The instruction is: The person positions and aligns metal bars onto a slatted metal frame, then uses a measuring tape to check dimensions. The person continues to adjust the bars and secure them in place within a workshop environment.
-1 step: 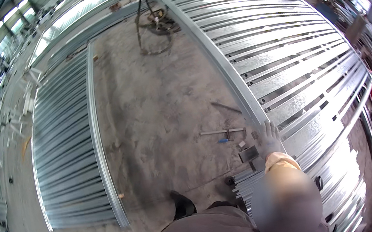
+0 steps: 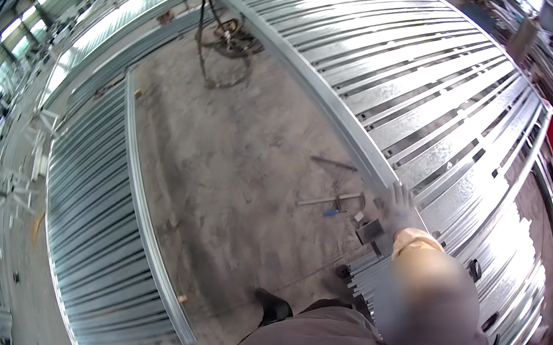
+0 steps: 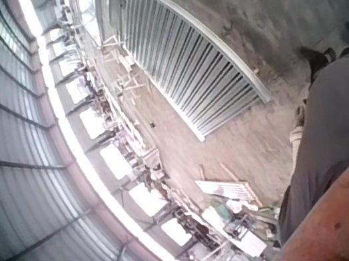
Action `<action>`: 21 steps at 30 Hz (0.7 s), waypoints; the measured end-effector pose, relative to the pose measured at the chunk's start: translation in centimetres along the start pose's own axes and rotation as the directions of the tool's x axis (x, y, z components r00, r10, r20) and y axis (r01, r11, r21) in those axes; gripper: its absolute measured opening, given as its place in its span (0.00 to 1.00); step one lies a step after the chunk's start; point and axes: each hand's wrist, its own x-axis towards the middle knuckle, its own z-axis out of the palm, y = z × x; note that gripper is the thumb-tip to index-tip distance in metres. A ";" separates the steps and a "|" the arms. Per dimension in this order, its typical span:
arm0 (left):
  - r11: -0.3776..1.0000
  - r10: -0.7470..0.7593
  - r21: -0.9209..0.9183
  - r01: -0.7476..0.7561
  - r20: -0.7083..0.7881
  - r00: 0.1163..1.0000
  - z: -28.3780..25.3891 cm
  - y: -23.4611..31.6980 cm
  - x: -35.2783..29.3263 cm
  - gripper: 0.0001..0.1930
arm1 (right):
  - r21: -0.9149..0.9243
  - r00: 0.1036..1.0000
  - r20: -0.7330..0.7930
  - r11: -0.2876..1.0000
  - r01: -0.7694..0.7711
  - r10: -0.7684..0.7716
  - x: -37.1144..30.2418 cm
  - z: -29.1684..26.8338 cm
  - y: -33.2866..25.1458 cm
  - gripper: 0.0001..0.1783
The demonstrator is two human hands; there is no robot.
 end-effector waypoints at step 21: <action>0.765 0.509 0.200 -0.612 0.395 0.765 -15.2 57.6 36.6 0.24 | 0.080 0.910 -0.151 0.922 -0.378 0.387 3.5 0.7 -4.5 0.41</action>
